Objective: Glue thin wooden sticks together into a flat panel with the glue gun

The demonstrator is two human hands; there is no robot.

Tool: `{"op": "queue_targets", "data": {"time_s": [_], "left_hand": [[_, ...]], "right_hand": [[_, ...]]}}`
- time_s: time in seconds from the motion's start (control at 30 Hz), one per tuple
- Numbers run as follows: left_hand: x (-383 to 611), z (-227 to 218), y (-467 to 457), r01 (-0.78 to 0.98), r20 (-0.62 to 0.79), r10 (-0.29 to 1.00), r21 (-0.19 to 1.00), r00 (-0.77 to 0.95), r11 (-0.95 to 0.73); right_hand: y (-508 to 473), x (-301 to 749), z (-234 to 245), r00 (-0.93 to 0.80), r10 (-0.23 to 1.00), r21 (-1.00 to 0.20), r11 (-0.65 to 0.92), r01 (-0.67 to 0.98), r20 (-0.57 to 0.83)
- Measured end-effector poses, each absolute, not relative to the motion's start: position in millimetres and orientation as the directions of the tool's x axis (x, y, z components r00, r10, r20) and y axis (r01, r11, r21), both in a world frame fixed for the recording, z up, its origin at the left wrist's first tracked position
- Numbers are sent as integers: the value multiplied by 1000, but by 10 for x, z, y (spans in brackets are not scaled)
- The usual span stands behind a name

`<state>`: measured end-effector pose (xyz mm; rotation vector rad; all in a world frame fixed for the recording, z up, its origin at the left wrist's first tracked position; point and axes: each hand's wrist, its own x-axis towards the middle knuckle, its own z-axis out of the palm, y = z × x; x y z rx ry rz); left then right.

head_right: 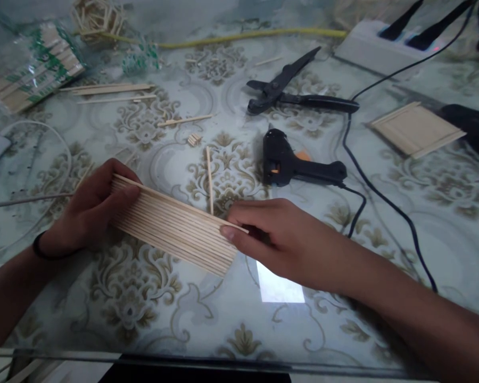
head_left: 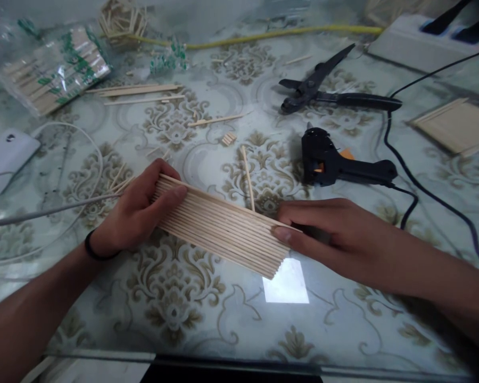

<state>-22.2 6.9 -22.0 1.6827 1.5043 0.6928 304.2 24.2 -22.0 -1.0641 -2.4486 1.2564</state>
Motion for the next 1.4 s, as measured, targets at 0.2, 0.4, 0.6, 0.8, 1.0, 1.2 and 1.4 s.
{"op": "queue_targets", "data": {"time_s": [0.2, 0.4, 0.6, 0.8, 1.0, 1.2, 1.4], "left_hand": [[-218, -218, 57, 584, -113, 985, 812, 131, 16], [-209, -213, 56, 582, -96, 986, 813, 137, -2], [-218, -224, 64, 572, -73, 984, 820, 164, -35], [-234, -222, 45, 615, -95, 985, 788, 145, -14], [-230, -215, 45, 585, -120, 978, 811, 169, -1], [-243, -203, 41, 607, -140, 977, 794, 162, 14], [-235, -176, 41, 613, -137, 976, 790, 167, 6]], "right_hand": [[242, 3036, -208, -713, 680, -760, 372, 533, -167], [238, 3026, -240, -711, 681, -765, 360, 534, -175], [241, 3031, -227, -720, 672, -764, 369, 530, -175], [244, 3027, -232, -724, 675, -776, 378, 505, -143], [234, 3040, -247, -731, 670, -783, 386, 488, -125], [241, 3020, -239, -740, 663, -796, 385, 468, -114], [243, 3017, -237, -733, 661, -801, 345, 489, -162]]}}
